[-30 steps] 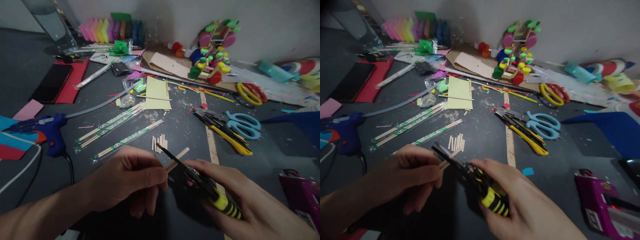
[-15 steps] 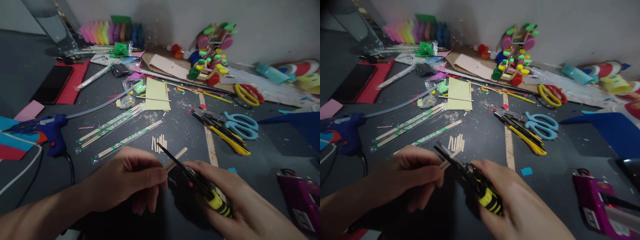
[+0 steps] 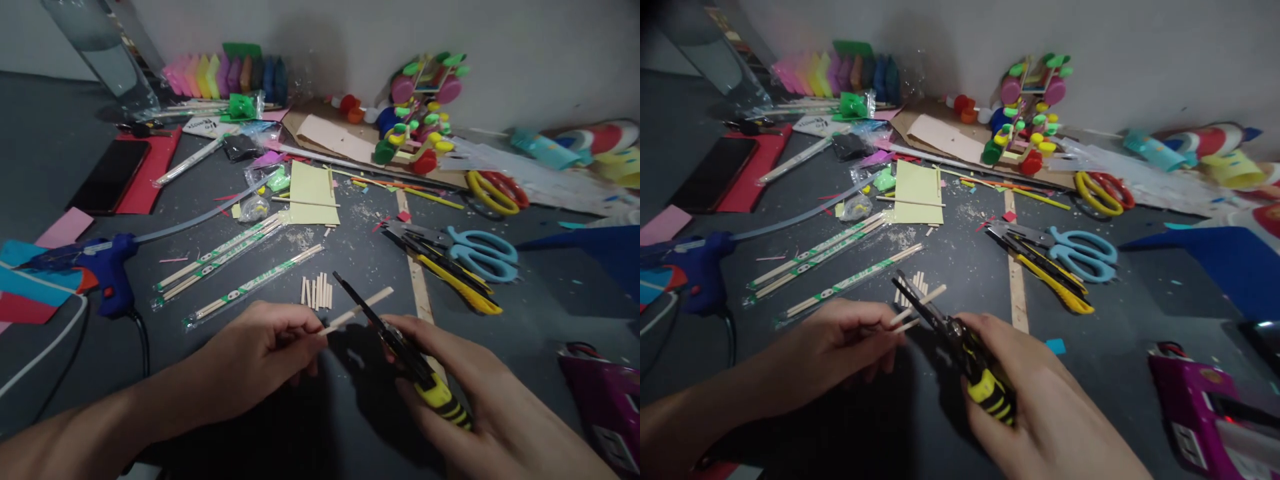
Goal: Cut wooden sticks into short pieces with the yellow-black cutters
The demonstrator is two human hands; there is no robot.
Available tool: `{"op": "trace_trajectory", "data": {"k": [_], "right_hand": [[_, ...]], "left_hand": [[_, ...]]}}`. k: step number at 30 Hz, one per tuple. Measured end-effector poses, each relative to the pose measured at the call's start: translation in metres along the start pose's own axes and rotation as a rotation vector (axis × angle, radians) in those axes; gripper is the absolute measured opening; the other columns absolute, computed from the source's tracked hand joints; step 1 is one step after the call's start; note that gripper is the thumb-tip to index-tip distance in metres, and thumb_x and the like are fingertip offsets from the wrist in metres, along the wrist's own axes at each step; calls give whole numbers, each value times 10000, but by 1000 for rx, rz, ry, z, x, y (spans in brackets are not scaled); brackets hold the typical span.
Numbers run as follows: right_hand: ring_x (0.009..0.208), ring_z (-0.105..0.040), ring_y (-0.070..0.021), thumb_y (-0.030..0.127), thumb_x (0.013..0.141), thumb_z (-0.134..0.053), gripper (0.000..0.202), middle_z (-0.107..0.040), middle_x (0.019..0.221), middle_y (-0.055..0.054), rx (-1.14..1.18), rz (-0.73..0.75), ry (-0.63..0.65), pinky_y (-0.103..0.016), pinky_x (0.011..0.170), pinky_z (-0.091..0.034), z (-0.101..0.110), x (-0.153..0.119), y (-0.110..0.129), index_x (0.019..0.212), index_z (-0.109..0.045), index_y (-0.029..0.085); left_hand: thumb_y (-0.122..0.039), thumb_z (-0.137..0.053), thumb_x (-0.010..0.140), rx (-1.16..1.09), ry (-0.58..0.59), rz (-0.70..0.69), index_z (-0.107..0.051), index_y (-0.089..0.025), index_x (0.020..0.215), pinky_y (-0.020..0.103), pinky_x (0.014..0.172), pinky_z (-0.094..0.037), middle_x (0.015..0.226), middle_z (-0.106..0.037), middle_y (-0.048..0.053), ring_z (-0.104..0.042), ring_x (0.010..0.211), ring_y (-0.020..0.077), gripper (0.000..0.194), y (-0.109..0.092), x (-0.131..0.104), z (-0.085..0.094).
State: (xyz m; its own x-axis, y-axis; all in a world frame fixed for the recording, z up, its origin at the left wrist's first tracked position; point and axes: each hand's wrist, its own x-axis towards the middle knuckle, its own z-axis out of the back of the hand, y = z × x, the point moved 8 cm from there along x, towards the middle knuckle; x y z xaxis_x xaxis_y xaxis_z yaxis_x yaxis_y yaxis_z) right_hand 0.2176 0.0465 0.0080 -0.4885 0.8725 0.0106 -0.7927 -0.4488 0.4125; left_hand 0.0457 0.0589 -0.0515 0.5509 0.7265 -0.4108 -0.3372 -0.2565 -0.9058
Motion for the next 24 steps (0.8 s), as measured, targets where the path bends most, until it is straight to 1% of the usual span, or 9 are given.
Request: {"op": "trace_trajectory", "data": {"k": [2, 4, 7, 10, 12, 14, 18, 21, 24], "right_hand": [[919, -743, -227, 280, 879, -517, 419, -733, 1132, -54, 7, -10, 10, -248, 663, -621, -1, 3, 0, 1297, -483, 282], [917, -741, -222, 262, 873, -519, 404, -733, 1128, -54, 23, -18, 20, -245, 658, -618, -1, 4, 0, 1276, -500, 278], [895, -740, -214, 252, 867, -522, 403, -733, 1098, -53, 34, -32, 38, -254, 663, -617, -3, 3, -1, 1269, -510, 274], [868, -737, -203, 248, 865, -531, 417, -728, 1059, -44, 47, -33, 43, -252, 659, -612, -4, 3, 1, 1280, -503, 273], [868, -732, -190, 226, 865, -524, 423, -723, 1037, -30, 70, -23, 50, -240, 668, -604, -6, 5, 5, 1284, -496, 281], [866, -724, -174, 209, 866, -516, 428, -717, 1017, -12, 97, -3, 51, -226, 675, -592, -8, 7, 10, 1285, -488, 296], [908, -708, -167, 234, 876, -543, 421, -702, 1043, -4, 135, 11, 51, -229, 720, -583, -10, 9, 19, 1285, -481, 310], [938, -698, -166, 230, 864, -549, 450, -695, 1066, -4, 143, 3, 37, -232, 751, -580, -12, 9, 21, 1301, -469, 307], [939, -697, -161, 220, 852, -538, 474, -697, 1071, -3, 128, 8, 28, -224, 751, -578, -12, 8, 22, 1311, -457, 304]], "left_hand": [[-314, -454, 989, 330, -86, -82, -564, -187, 746, 246, 553, -321, 647, -553, -34, -463, 578, 103, 297, -2, 2, 5], [-281, -439, 987, 584, -151, -136, -551, -189, 741, 277, 587, -295, 669, -564, -24, -454, 606, 123, 285, -3, 2, 8], [-323, -464, 986, 730, -204, -174, -573, -191, 773, 292, 591, -283, 710, -596, -8, -474, 624, 142, 274, -3, 1, 10], [-377, -558, 953, 649, -290, -228, -619, -189, 852, 267, 550, -291, 660, -548, -38, -460, 575, 122, 222, -15, -6, 15], [-382, -603, 934, 497, -332, -287, -631, -180, 945, 233, 535, -331, 668, -537, -54, -467, 557, 99, 204, -26, -11, 17], [-362, -598, 943, 359, -350, -328, -626, -169, 919, 201, 528, -363, 672, -545, -54, -480, 555, 82, 196, -33, -15, 18], [-233, -496, 994, 219, -307, -340, -578, -161, 717, 155, 509, -366, 614, -566, -52, -500, 521, 46, 297, -36, -18, 15], [-187, -467, 1001, 193, -260, -343, -575, -153, 697, 134, 515, -368, 611, -578, -52, -512, 511, 28, 325, -37, -19, 13], [-178, -467, 1000, 209, -248, -371, -565, -148, 679, 126, 514, -357, 586, -547, -54, -504, 515, 24, 336, -40, -21, 13]]}}
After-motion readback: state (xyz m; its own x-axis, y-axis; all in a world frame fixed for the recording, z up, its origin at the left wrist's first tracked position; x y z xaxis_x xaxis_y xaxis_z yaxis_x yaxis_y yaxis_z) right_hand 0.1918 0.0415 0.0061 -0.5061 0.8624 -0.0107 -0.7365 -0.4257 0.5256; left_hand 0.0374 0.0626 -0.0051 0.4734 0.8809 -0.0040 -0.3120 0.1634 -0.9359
